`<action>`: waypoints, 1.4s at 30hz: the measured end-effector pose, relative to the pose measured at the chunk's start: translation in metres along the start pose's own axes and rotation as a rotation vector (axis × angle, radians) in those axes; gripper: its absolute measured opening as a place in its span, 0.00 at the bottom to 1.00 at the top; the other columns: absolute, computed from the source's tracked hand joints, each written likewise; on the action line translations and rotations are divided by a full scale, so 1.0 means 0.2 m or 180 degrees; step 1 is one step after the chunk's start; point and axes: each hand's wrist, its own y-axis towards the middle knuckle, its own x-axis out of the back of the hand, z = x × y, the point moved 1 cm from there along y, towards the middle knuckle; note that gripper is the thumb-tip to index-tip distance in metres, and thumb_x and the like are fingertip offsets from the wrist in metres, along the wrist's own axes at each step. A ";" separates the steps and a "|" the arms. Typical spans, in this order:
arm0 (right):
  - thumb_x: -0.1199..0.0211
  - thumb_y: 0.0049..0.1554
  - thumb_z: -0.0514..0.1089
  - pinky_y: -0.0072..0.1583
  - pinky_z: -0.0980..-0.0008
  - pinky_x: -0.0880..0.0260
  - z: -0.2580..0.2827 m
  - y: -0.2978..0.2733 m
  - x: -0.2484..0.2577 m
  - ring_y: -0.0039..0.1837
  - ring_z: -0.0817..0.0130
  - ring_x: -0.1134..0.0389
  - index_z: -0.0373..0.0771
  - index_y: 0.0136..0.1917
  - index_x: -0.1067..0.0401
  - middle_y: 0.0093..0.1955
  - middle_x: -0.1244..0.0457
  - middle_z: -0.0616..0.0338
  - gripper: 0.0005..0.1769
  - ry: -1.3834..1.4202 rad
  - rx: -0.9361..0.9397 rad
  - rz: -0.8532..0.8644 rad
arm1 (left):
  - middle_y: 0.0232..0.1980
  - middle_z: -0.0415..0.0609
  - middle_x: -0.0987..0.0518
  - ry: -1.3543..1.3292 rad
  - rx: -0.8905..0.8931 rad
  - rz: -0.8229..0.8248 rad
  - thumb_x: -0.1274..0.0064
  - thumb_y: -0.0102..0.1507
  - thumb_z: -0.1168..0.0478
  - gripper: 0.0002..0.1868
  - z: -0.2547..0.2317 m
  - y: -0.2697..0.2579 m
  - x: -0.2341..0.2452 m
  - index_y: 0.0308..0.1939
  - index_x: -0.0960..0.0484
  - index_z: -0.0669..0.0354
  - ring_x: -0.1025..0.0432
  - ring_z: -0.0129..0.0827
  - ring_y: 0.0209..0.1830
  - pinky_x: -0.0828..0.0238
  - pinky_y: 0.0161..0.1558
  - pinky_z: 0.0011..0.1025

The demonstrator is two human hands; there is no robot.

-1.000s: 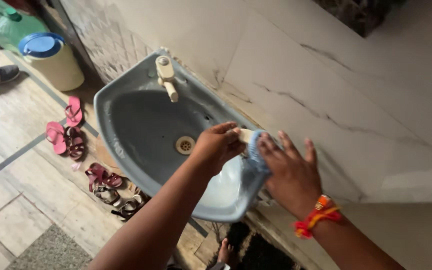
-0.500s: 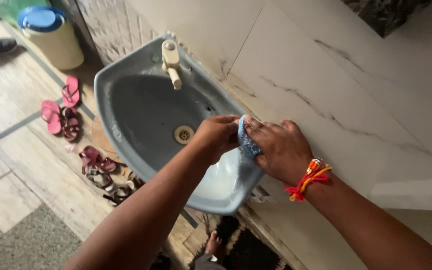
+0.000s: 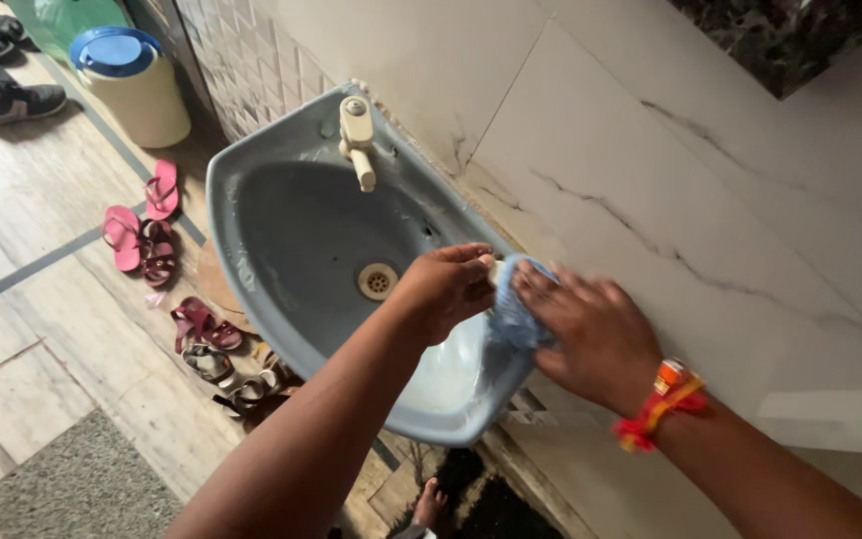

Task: The person cleans a bathroom sink and its faucets using a blue cloth and soap, wiping the inner basin, the outer edges, and the handles.

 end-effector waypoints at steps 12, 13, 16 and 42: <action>0.38 0.50 0.29 0.67 0.67 0.30 0.00 -0.06 -0.19 0.69 0.59 0.31 0.45 0.67 0.27 0.70 0.34 0.56 0.32 0.2416 -0.1302 -0.1503 | 0.65 0.44 0.21 0.5866 -0.3637 -0.0665 0.36 0.49 0.45 0.12 -0.27 -0.39 -0.23 0.35 0.10 0.34 0.41 0.55 0.73 0.67 0.69 0.71; 0.38 0.53 0.31 0.65 0.68 0.27 0.00 -0.06 -0.21 0.66 0.60 0.28 0.47 0.65 0.24 0.68 0.32 0.57 0.27 0.2700 -0.2017 -0.1799 | 0.65 0.44 0.21 0.5884 -0.3617 -0.0665 0.36 0.49 0.45 0.12 -0.29 -0.39 -0.22 0.35 0.10 0.34 0.41 0.55 0.73 0.67 0.69 0.71; 0.40 0.56 0.30 0.68 0.68 0.27 0.00 -0.04 -0.23 0.68 0.59 0.27 0.44 0.59 0.22 0.67 0.30 0.54 0.20 0.2256 -0.1454 -0.2281 | 0.60 0.36 0.19 0.5821 -0.3144 0.0367 0.36 0.53 0.48 0.14 -0.36 -0.31 -0.23 0.43 0.10 0.36 0.52 0.49 0.76 0.85 0.68 0.71; 0.29 0.53 0.41 0.53 0.61 0.27 -0.01 0.08 -0.18 0.50 0.55 0.26 0.40 0.47 0.18 0.49 0.29 0.52 0.08 0.1922 -0.1349 -0.1453 | 0.48 0.37 0.16 0.6317 -0.2004 0.0674 0.28 0.48 0.49 0.21 -0.46 -0.21 -0.30 0.45 0.11 0.37 0.36 0.35 0.69 0.73 0.74 0.71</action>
